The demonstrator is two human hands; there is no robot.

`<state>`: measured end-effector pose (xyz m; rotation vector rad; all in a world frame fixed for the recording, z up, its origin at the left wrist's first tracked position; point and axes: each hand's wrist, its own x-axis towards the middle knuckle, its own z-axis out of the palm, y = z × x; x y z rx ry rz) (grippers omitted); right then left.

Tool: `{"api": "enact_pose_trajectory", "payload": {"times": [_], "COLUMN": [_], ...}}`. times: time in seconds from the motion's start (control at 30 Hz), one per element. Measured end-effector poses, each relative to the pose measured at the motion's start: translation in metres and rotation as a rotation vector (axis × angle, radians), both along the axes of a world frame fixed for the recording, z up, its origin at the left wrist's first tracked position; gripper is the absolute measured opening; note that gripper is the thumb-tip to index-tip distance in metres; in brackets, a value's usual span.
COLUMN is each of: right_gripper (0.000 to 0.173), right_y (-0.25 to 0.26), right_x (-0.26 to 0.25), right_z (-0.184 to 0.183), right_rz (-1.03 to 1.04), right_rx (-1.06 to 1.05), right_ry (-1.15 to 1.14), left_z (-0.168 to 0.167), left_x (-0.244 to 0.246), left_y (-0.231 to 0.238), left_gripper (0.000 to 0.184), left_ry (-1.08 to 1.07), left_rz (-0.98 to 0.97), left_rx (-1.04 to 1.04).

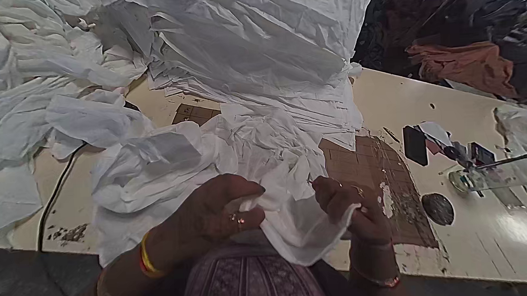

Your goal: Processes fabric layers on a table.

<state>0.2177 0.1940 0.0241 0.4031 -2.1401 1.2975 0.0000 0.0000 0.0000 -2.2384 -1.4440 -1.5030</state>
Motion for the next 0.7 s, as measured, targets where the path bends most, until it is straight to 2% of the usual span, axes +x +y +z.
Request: {"api": "enact_pose_trajectory", "payload": {"times": [0.07,0.17,0.23,0.3,0.37,0.43,0.53,0.6,0.7], "right_gripper": [0.036,0.045,0.053,0.053,0.047,0.031,0.028,0.026,0.025], "right_y": [-0.007,-0.004,0.003,0.006,0.004,0.002,0.002,-0.004,-0.023], "right_x": [-0.002,-0.008,-0.010,-0.012,-0.015,-0.017,-0.012,-0.006,-0.008], "right_z": [0.000,-0.003,-0.008,-0.015,-0.020,-0.024,-0.019,-0.011,-0.006], "right_rz": [-0.029,-0.031,-0.166,-0.309,-0.358,-0.336,-0.451,-0.618,-0.818], "right_rx": [0.141,0.033,0.017,0.125,0.229,0.266,0.309,0.388,0.530], "right_ry": [-0.069,-0.052,-0.036,-0.087,-0.150,-0.131,0.035,0.088,0.072], "left_z": [0.000,-0.004,-0.006,-0.007,-0.007,-0.007,-0.008,-0.012,-0.019], "left_x": [0.014,0.014,0.014,0.017,0.020,0.020,0.018,0.017,0.021], "left_y": [-0.003,0.001,-0.001,-0.005,-0.004,-0.003,-0.002,0.002,0.020], "left_gripper": [0.011,0.006,0.006,0.006,0.007,0.007,0.010,0.004,0.022], "left_ry": [0.120,0.315,0.419,0.470,0.494,0.484,0.353,0.197,0.016], "left_rz": [0.055,0.073,0.069,0.064,0.074,0.073,0.122,0.254,0.467], "left_rx": [0.063,0.181,0.231,0.248,0.263,0.267,0.212,0.115,-0.115]}}
